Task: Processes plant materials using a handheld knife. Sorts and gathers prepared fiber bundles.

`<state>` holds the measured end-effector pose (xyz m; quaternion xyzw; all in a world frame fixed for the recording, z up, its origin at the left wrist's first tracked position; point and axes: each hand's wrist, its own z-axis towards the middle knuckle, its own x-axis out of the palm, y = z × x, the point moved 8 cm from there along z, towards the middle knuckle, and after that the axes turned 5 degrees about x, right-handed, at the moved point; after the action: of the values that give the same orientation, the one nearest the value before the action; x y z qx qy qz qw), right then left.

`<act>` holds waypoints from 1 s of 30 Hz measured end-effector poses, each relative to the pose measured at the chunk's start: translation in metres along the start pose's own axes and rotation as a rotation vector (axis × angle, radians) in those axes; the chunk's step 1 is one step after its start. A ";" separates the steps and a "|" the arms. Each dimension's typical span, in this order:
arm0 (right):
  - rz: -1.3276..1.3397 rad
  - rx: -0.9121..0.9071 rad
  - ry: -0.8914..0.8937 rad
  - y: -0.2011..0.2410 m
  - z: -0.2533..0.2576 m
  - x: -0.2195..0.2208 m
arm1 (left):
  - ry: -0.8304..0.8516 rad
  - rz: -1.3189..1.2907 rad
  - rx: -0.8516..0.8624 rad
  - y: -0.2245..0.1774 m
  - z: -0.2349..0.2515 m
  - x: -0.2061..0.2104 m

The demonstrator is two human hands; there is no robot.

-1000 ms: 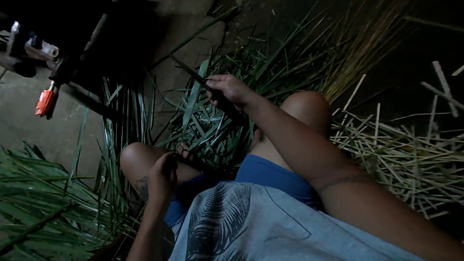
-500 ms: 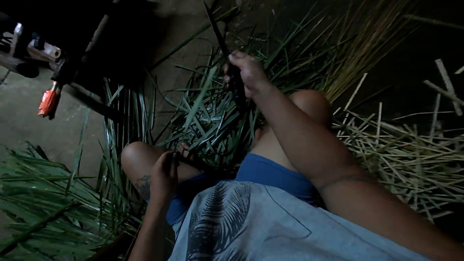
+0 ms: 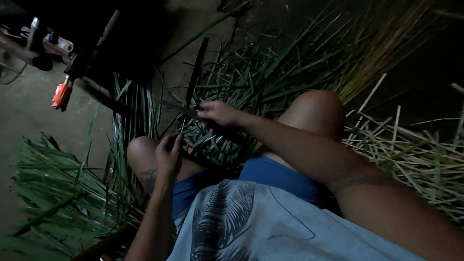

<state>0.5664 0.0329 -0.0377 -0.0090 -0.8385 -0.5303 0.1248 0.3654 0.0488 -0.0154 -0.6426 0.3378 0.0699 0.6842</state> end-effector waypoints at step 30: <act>0.121 -0.172 -0.038 0.018 -0.008 -0.001 | 0.067 -0.306 0.023 -0.023 0.004 0.018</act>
<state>0.5713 0.0337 -0.0182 -0.0804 -0.7900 -0.5916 0.1396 0.3931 0.0427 -0.0060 -0.6806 0.2596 -0.0605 0.6825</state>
